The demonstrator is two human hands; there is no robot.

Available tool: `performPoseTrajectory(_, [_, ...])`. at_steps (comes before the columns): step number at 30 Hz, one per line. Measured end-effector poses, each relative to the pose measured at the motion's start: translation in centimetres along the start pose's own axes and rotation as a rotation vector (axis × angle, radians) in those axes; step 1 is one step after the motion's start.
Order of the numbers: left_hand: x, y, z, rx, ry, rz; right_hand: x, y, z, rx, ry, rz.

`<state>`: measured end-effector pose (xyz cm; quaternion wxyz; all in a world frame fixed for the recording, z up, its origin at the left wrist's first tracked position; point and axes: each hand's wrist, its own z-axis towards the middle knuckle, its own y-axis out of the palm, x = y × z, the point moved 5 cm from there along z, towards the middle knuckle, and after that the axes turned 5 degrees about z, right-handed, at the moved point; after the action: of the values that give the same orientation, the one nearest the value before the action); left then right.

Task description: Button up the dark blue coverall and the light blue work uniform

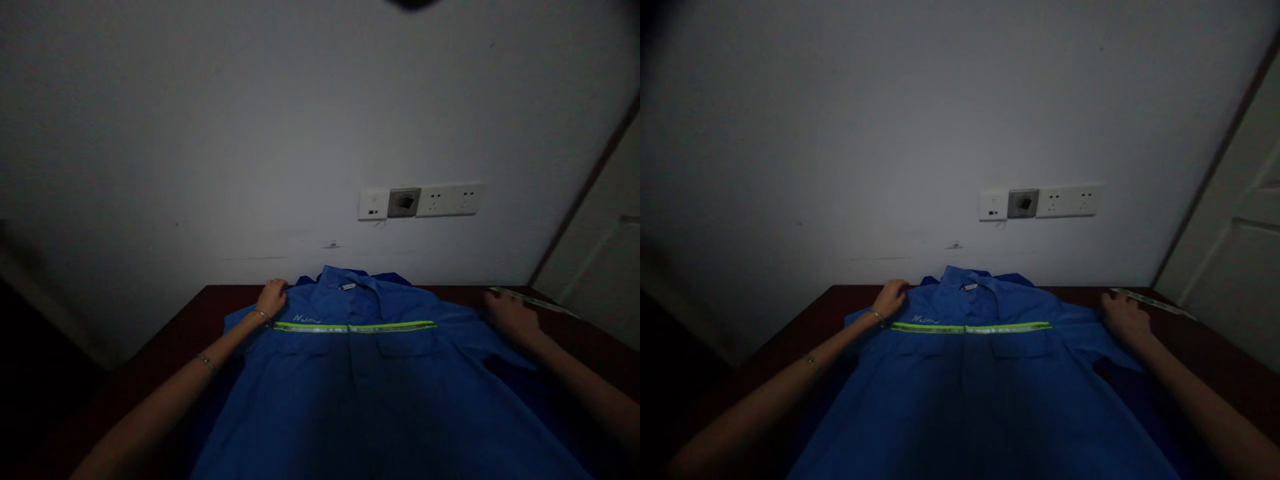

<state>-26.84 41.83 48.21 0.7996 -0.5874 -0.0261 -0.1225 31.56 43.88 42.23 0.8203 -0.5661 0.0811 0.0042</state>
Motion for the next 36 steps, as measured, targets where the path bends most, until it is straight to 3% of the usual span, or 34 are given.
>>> performPoseTrajectory(2, [-6.7, -1.0, -0.4, -0.116, -0.161, 0.055, -4.6, -1.6, 0.1, -0.02, -0.05, -0.123])
performPoseTrajectory(3, [-9.3, -1.4, -0.7, -0.144, -0.198, 0.056, -8.0, -2.5, 0.0, -0.037, -0.151, -0.128])
performPoseTrajectory(5, [-13.5, -1.8, -1.6, -0.201, -0.253, 0.036, -15.9, -4.1, -1.3, -0.091, -0.384, -0.06])
performPoseTrajectory(7, [-16.4, -1.6, -2.4, -0.25, -0.286, -0.01, -24.5, -5.7, -4.1, -0.104, -0.62, 0.05])
performPoseTrajectory(10, [-18.8, -0.7, -3.3, -0.298, -0.32, -0.1, -36.5, -6.8, -10.4, -0.132, -0.957, 0.201])
performPoseTrajectory(12, [-19.6, -0.3, -3.6, -0.313, -0.336, -0.151, -43.0, -6.8, -14.8, -0.124, -1.145, 0.286])
performPoseTrajectory(14, [-20.1, 0.0, -3.7, -0.326, -0.345, -0.187, -48.3, -6.5, -18.4, -0.088, -1.3, 0.368])
performPoseTrajectory(17, [-20.7, 0.0, -3.9, -0.355, -0.354, -0.212, -54.0, -5.5, -21.3, -0.059, -1.376, 0.459])
performPoseTrajectory(20, [-21.4, 0.1, -4.2, -0.422, -0.361, -0.224, -57.6, -4.3, -22.2, -0.031, -1.352, 0.47])
performPoseTrajectory(23, [-21.7, 0.2, -4.4, -0.5, -0.339, -0.301, -59.1, -3.1, -22.3, -0.026, -1.316, 0.403])
performPoseTrajectory(27, [-22.3, 0.1, -4.3, -0.51, -0.355, -0.382, -59.0, -1.8, -22.7, -0.023, -1.393, 0.355])
performPoseTrajectory(31, [-23.2, 0.3, -4.6, -0.538, -0.51, -0.574, -58.6, -1.2, -23.0, 0.049, -1.458, 0.38])
performPoseTrajectory(36, [-23.6, 0.2, -4.8, -0.443, -0.618, -0.751, -58.9, -0.9, -23.3, 0.104, -1.49, 0.42])
